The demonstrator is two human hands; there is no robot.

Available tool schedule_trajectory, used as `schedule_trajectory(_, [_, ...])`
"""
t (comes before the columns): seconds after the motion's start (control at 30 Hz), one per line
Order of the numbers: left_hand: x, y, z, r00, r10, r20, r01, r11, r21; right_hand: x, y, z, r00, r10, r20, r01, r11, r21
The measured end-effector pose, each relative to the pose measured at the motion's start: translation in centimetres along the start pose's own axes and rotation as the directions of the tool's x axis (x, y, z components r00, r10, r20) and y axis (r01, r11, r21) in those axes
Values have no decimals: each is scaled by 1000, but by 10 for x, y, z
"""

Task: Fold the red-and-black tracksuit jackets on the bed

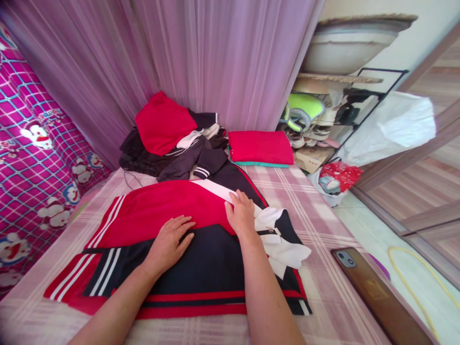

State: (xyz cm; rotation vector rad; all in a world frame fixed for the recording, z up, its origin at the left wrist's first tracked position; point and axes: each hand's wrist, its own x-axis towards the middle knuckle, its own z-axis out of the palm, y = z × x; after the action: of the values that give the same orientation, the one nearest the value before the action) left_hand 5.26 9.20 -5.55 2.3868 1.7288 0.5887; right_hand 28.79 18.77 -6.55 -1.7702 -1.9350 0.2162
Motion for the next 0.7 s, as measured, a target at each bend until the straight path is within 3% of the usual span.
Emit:
schedule_trajectory(0.13, [-1, 0, 2, 1000, 8, 0, -8, 1000, 29, -5, -1, 3, 999, 4, 48, 0, 995, -96])
schedule_trajectory(0.3, [-3, 4, 5, 999, -42, -30, 47, 984, 172, -8, 3, 5, 1000, -7, 16, 9, 991, -133])
schedule_trajectory(0.47, [-1, 9, 3, 990, -117, 81, 96, 969, 227, -7, 5, 6, 1000, -23, 7, 23, 992, -120])
schedule_trajectory(0.6, [6, -4, -20, 977, -143, 158, 112, 975, 193, -6, 9, 10, 999, -38, -22, 36, 994, -103])
schedule_trajectory(0.7, [17, -33, -53, 973, -175, 148, 140, 965, 222, -6, 11, 13, 999, -34, -39, 31, 996, -86])
